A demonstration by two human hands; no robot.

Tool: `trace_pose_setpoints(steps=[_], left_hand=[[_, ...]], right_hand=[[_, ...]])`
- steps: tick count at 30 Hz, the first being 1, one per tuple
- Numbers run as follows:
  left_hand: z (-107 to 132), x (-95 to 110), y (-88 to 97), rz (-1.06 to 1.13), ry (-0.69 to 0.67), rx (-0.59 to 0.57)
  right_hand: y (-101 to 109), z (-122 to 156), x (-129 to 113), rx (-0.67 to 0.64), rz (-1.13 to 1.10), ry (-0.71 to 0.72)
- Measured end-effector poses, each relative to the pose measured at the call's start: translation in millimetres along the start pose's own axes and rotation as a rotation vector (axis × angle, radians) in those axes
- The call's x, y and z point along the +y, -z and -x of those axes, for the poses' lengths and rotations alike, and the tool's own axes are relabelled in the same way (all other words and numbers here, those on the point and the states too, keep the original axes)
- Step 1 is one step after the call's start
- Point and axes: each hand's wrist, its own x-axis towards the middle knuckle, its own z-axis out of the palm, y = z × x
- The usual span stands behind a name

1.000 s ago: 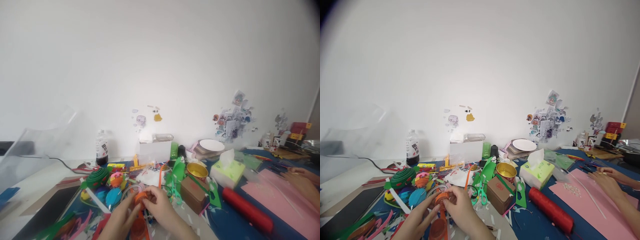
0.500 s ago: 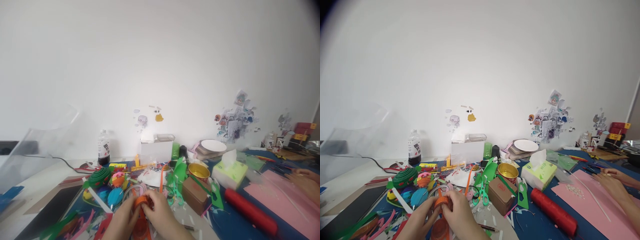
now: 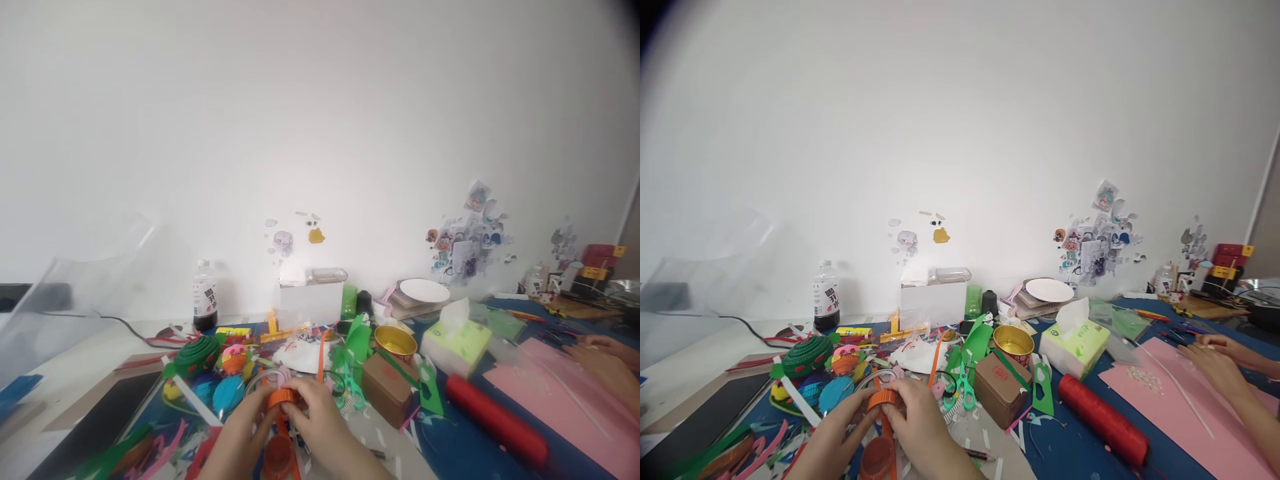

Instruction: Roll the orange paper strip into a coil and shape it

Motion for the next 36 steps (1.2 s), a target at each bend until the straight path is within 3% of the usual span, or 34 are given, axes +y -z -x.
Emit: trace_pose_setpoints(steps=[13, 19, 26, 31, 36], left_hand=[[5.5, 1.8, -2.2, -0.073, -0.134, 0.123], [6.2, -5.0, -5.7, -0.12, -0.13, 0.103], [10.0, -9.2, -7.0, -0.169, -0.244, 0.168], [6.6, -7.4, -5.4, -0.2, -0.239, 0.177], [10.1, 0.3, -2.5, -0.237, -0.318, 0.196]], right_hand=[[-3.6, 1.4, -1.7, 0.053, 0.132, 0.108], [-2.4, 3.0, 0.7, 0.012, 0.13, 0.138], [-9.2, 3.9, 5.4, 0.077, 0.158, 0.174], [-5.5, 3.8, 2.5, 0.064, 0.203, 0.195], [-3.4, 5.5, 1.2, 0.097, 0.221, 0.258]])
